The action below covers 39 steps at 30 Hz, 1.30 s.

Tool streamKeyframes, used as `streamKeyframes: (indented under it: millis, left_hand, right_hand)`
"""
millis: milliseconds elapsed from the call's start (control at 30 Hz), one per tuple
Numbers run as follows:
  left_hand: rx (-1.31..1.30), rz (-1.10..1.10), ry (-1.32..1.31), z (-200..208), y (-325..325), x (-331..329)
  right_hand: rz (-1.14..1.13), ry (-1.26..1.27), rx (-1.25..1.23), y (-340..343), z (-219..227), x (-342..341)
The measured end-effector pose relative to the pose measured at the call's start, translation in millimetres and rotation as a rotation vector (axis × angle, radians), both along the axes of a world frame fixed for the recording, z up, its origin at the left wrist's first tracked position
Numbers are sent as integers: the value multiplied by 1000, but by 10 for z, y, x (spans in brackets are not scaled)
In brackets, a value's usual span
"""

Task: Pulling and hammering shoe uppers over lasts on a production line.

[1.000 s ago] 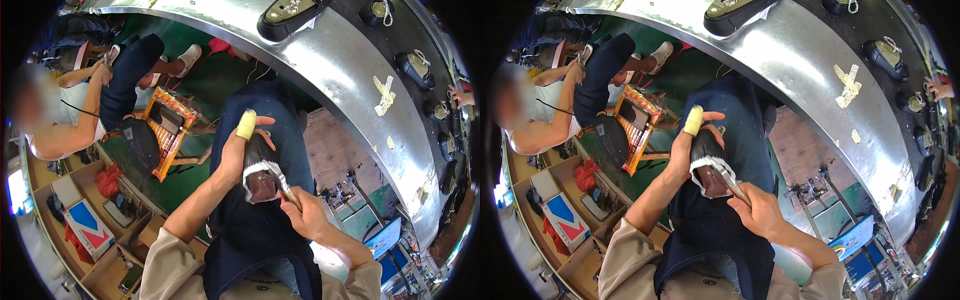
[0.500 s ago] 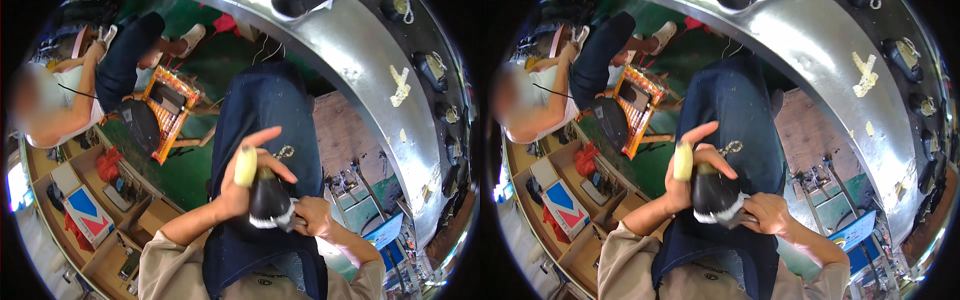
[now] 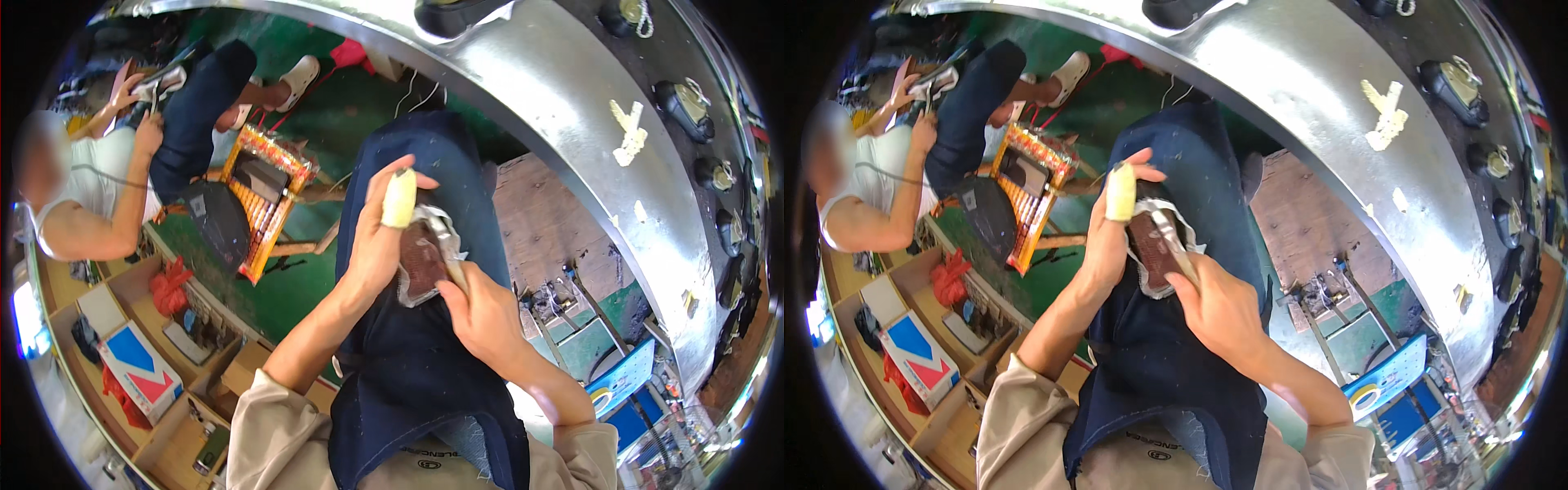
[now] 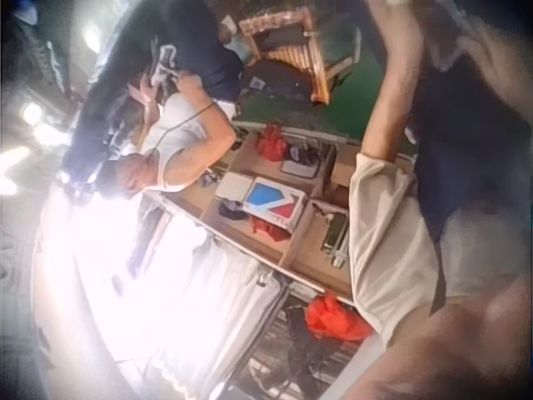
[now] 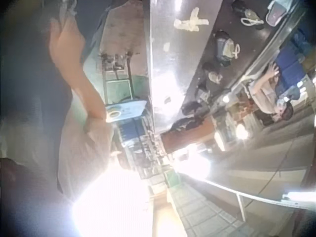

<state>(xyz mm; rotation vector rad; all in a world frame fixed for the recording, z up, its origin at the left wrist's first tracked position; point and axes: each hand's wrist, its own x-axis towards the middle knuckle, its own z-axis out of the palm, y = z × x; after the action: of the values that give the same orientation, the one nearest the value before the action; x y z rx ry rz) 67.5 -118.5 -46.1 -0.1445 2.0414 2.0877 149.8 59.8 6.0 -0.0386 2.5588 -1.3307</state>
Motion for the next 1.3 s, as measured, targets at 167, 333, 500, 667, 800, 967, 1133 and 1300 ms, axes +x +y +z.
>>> streamKeyframes:
  millis: [167,333,500,667,800,967,1133,1300]
  left_hand:
    - [-285,-17,220,-132,-11,-92]
    - [-296,-149,307,-137,-15,-107]
    - [-178,-153,268,-304,-48,-79]
    - [-331,-13,-31,-257,-73,147]
    - [-258,-332,-137,33,-338,-33]
    - [-288,-342,-141,-62,-317,-91]
    - [-413,-346,-63,-36,-234,-80]
    - [-382,-331,-114,-149,-271,-50]
  right_hand:
    - [39,-188,-126,68,70,-118]
    - [-111,-78,-236,115,-19,-147]
    - [90,-133,68,101,-157,-566]
    - [99,-372,-131,433,-74,-557]
    - [509,70,255,566,-72,-547]
    - [888,193,376,386,-49,-664]
    - [912,417,626,318,145,-601]
    - [957,26,261,237,-73,-774]
